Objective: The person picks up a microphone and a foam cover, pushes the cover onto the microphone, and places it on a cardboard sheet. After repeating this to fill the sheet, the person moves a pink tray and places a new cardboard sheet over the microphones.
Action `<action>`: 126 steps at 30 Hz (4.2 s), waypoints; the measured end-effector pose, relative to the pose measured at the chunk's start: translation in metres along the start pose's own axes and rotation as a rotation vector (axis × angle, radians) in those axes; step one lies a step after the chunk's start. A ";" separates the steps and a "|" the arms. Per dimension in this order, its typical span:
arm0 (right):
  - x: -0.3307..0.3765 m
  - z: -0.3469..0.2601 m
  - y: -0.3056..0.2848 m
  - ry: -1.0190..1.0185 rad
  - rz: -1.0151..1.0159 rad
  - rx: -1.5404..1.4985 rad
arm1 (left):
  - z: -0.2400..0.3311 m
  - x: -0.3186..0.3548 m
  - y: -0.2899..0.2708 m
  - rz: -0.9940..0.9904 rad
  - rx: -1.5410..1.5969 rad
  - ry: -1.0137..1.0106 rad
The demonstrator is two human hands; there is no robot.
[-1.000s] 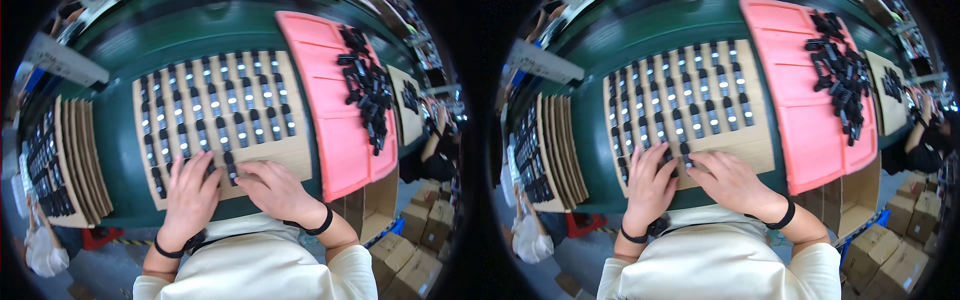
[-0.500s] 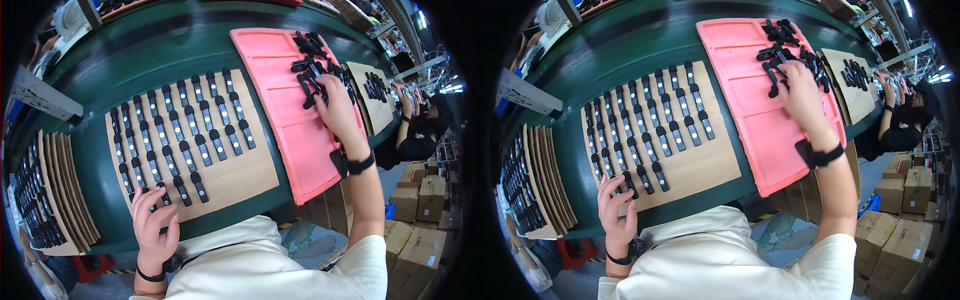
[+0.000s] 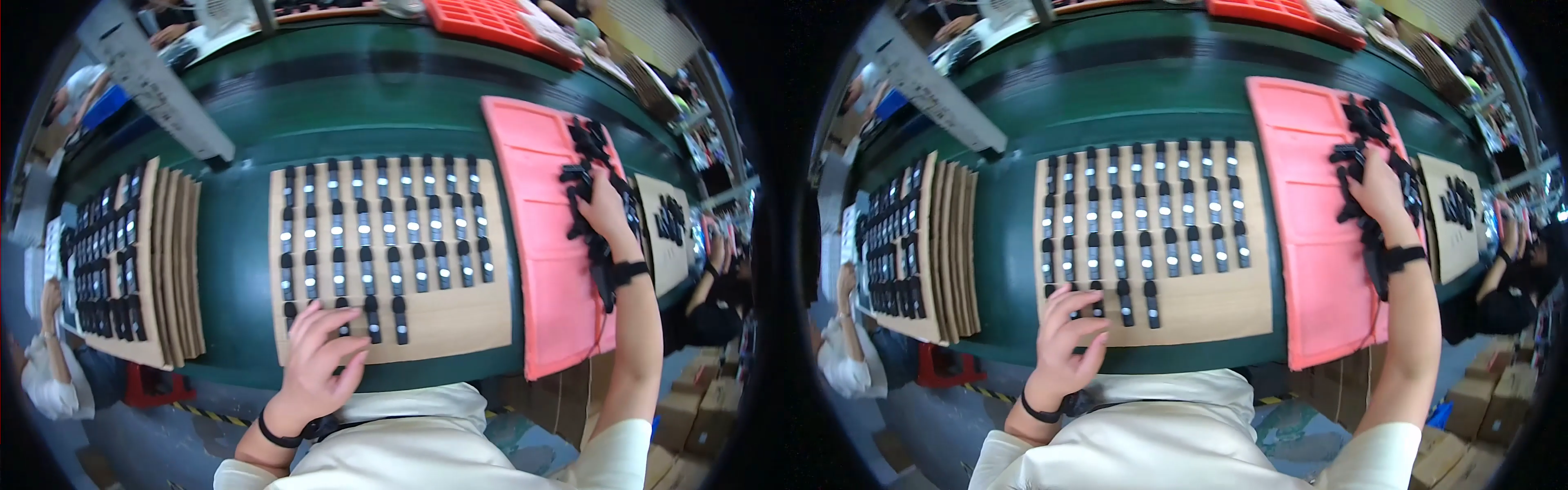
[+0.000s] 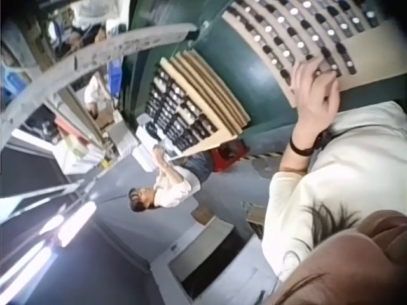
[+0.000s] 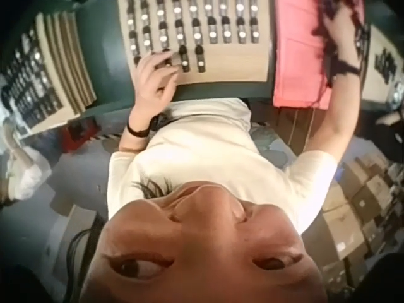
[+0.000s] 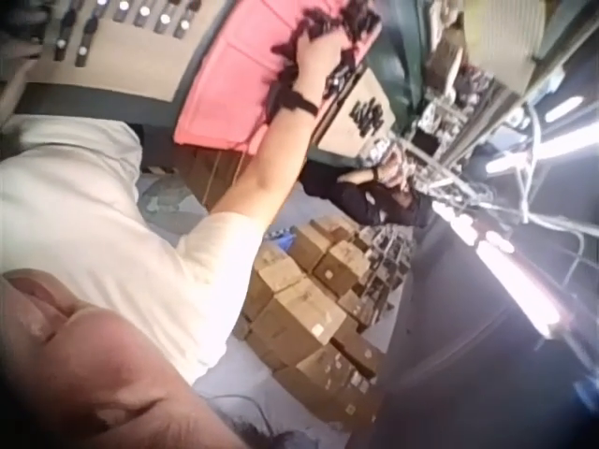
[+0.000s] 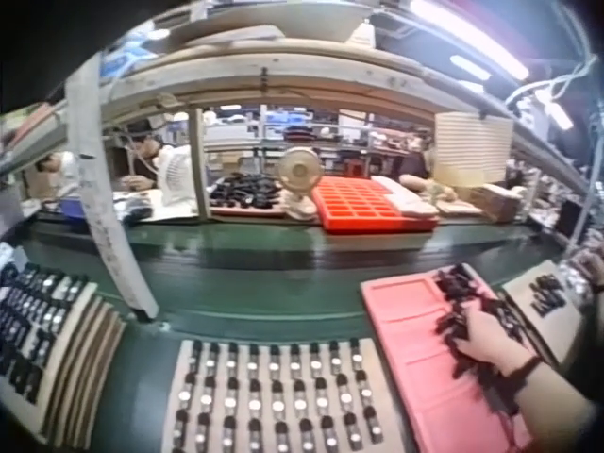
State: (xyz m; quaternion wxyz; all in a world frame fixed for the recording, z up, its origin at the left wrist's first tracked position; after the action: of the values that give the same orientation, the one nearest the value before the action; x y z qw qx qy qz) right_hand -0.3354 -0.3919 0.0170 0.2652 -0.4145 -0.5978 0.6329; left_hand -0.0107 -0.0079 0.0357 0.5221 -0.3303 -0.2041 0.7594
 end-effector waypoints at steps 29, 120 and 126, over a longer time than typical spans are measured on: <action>0.149 -0.297 -0.013 -0.205 -0.339 -1.445 | 0.027 -0.017 0.004 0.021 0.248 0.132; 0.125 -0.316 0.012 0.018 -0.199 -1.646 | 0.011 -0.023 -0.004 0.172 0.402 0.061; 0.124 -0.325 -0.037 -0.385 -0.023 -1.353 | 0.014 -0.022 0.000 0.050 0.258 0.079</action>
State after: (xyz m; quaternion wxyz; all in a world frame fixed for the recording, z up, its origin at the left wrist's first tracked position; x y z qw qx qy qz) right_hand -0.1322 -0.1089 0.0462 -0.1548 -0.3625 -0.9010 0.1813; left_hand -0.0158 -0.0281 0.0521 0.5490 -0.2951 -0.0757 0.7784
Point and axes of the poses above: each hand's wrist, its own x-axis away from the middle knuckle, its own y-axis out of the palm, z = x × y, the point moved 10 cm from there along -x, towards the middle knuckle, and after that the axes turned 7 degrees about -y, right-handed, at the moved point
